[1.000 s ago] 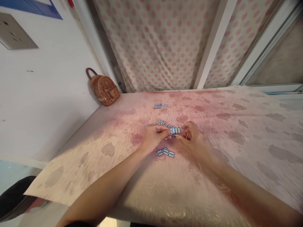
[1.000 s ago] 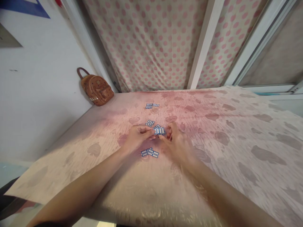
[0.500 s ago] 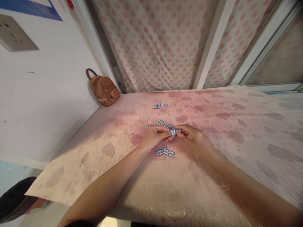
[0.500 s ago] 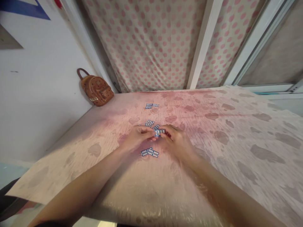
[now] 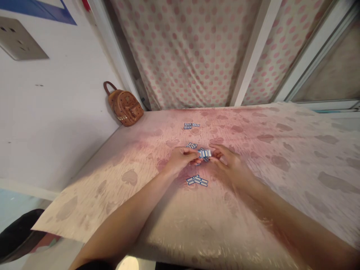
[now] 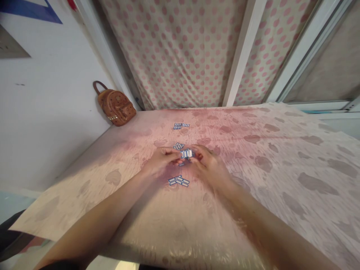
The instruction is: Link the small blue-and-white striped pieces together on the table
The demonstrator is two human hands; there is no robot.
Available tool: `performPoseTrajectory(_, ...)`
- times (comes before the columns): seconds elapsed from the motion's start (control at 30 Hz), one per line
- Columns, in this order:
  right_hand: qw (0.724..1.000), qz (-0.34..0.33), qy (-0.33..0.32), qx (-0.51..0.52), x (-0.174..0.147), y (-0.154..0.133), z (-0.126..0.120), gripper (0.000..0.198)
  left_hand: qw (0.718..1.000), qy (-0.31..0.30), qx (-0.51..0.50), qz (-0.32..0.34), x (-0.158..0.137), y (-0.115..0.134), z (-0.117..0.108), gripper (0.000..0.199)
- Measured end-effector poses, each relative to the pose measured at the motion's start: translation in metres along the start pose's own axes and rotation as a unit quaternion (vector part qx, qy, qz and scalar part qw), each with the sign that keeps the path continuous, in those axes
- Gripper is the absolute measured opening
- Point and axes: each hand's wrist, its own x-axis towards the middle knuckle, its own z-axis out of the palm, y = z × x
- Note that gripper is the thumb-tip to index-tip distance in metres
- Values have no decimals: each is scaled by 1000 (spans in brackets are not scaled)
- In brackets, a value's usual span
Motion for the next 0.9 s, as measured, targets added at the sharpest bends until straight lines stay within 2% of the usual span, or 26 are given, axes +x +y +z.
performPoseTrajectory(0.07, 999, 30, 18, -34, 1, 11, 1, 25, 999, 37, 10, 14, 2, 2, -4, 6)
performPoseTrajectory(0.17, 994, 31, 16, -107, 3, 27, 7, 13, 996, 77, 21, 34, 6, 4, -10, 6)
performPoseTrajectory(0.33, 977, 46, 22, -208, 7, 33, 25, 16, 994, 96, 24, 39, 8, 3, -11, 5)
performPoseTrajectory(0.4, 976, 41, 22, -214, 9, 31, 29, 15, 994, 101, 24, 40, 8, 3, -9, 6)
performPoseTrajectory(0.57, 993, 40, 31, -111, 6, 30, 28, 7, 992, 110, 33, 55, 7, 1, -7, 11)
performPoseTrajectory(0.67, 996, 75, 41, -34, 2, 23, 21, 9, 990, 113, 58, 61, 7, -1, -6, 12)
performPoseTrajectory(0.8, 982, 119, 61, 133, -2, 4, 13, 19, 990, 95, 78, 74, 6, -5, -2, 10)
performPoseTrajectory(0.9, 978, 106, 60, 168, -5, -4, 15, 23, 991, 70, 80, 81, 3, -8, 4, 9)
